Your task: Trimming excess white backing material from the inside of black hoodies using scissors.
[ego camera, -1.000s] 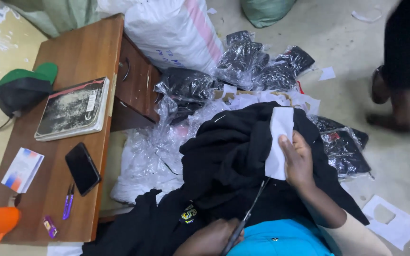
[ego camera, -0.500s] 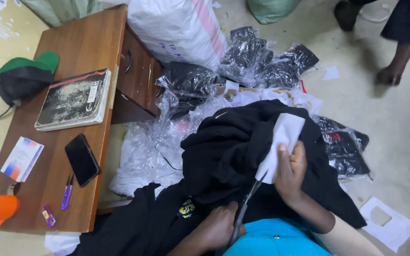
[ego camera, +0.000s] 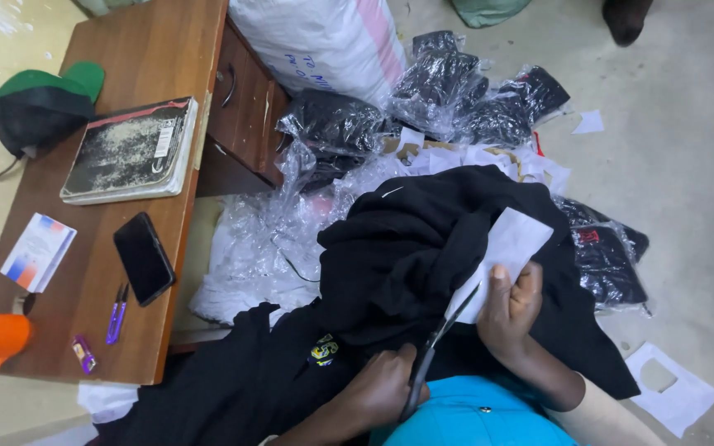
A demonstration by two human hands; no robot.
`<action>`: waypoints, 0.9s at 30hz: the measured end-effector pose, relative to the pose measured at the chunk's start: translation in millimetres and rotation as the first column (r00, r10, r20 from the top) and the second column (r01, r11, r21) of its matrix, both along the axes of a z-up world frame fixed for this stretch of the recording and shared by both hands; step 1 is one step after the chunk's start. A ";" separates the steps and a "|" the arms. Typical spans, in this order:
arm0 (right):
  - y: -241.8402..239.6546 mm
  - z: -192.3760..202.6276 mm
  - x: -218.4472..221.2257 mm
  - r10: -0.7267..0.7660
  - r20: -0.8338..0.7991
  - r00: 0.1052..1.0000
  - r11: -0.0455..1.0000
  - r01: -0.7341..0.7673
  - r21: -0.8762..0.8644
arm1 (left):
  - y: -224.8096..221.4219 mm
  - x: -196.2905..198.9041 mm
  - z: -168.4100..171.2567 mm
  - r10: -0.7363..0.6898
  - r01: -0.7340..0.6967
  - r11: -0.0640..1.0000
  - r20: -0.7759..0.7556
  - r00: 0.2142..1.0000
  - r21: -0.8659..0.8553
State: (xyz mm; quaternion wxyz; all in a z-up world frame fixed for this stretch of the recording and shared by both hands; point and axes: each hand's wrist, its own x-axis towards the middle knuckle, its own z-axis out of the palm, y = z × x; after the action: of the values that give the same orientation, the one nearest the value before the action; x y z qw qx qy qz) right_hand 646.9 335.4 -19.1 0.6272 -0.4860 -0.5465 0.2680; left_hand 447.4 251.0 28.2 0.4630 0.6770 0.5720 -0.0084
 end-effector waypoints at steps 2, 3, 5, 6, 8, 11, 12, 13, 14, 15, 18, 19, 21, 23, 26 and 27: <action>-1.0 -5.0 2.3 -0.006 0.026 1.000 1.000 0.005 0.014 | 3.3 2.7 -0.5 -0.008 0.007 0.999 0.013 1.000 0.045; -2.5 -6.7 2.7 0.023 0.034 0.999 0.999 -0.025 0.036 | 5.6 4.6 2.5 0.007 -0.009 0.998 0.030 1.000 0.058; -8.5 -18.4 1.6 0.048 0.039 0.998 0.998 -0.050 0.048 | 10.3 7.8 9.9 0.018 -0.020 0.998 0.043 0.999 0.061; -11.6 -28.1 3.2 0.043 0.061 0.997 0.997 -0.047 0.061 | 11.7 12.5 12.5 0.023 -0.023 0.999 0.013 1.000 0.029; -18.6 -41.3 4.6 0.049 0.085 0.995 0.996 -0.055 0.075 | 14.4 19.5 22.2 0.037 -0.037 0.999 -0.013 0.999 -0.001; -23.1 -55.4 4.0 0.024 0.103 0.994 0.992 -0.036 0.123 | 20.0 22.7 29.1 0.072 -0.066 0.995 0.083 0.994 -0.074; -26.8 -63.3 5.3 0.035 0.100 0.994 0.992 -0.047 0.119 | 17.6 22.1 20.2 0.058 -0.060 0.998 0.091 0.994 0.029; -30.3 -71.5 6.7 0.046 0.098 0.994 0.992 -0.058 0.115 | 15.4 21.8 10.9 0.042 -0.055 0.990 0.097 0.994 0.132; -32.1 -76.5 7.3 0.046 0.100 0.994 0.992 -0.058 0.113 | 18.8 23.8 21.6 0.042 -0.055 0.990 0.099 0.994 0.129; -33.8 -81.4 8.0 0.061 0.100 0.993 0.987 -0.075 0.145 | 22.3 25.9 32.3 0.048 -0.057 0.995 0.117 0.992 0.076; -32.7 -89.1 8.2 0.107 0.073 0.992 0.982 -0.117 0.150 | 22.6 23.4 28.5 0.041 -0.059 0.992 0.158 0.987 0.113; -31.4 -90.2 9.4 0.142 0.051 0.989 0.982 -0.147 0.122 | 20.8 22.1 21.2 0.027 -0.065 0.978 0.188 0.982 0.199; -21.6 -101.8 24.1 0.121 -0.003 0.993 0.988 -0.120 -0.092 | 24.2 11.9 23.4 -0.031 0.015 0.968 0.063 0.998 0.250; -5.9 -98.2 37.6 0.086 -0.059 0.995 0.948 -0.100 -0.304 | 27.4 -1.7 16.9 -0.086 0.102 0.952 -0.069 0.994 0.289; 14.8 -72.1 58.1 0.281 -0.037 0.959 0.942 -0.283 -0.179 | 26.0 -18.5 1.1 -0.073 0.230 0.817 -0.301 0.951 0.529; 18.4 -64.3 62.3 0.203 -0.353 0.913 0.846 -0.345 -0.406 | 27.6 -20.8 2.0 -0.048 0.306 0.743 -0.409 0.911 0.595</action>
State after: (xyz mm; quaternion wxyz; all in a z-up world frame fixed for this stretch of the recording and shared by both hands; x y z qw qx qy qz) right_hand 709.3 353.9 -83.3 0.5234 -0.4905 -0.4314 0.5471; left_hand 426.6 278.6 30.2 0.0822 0.8328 0.5471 0.0184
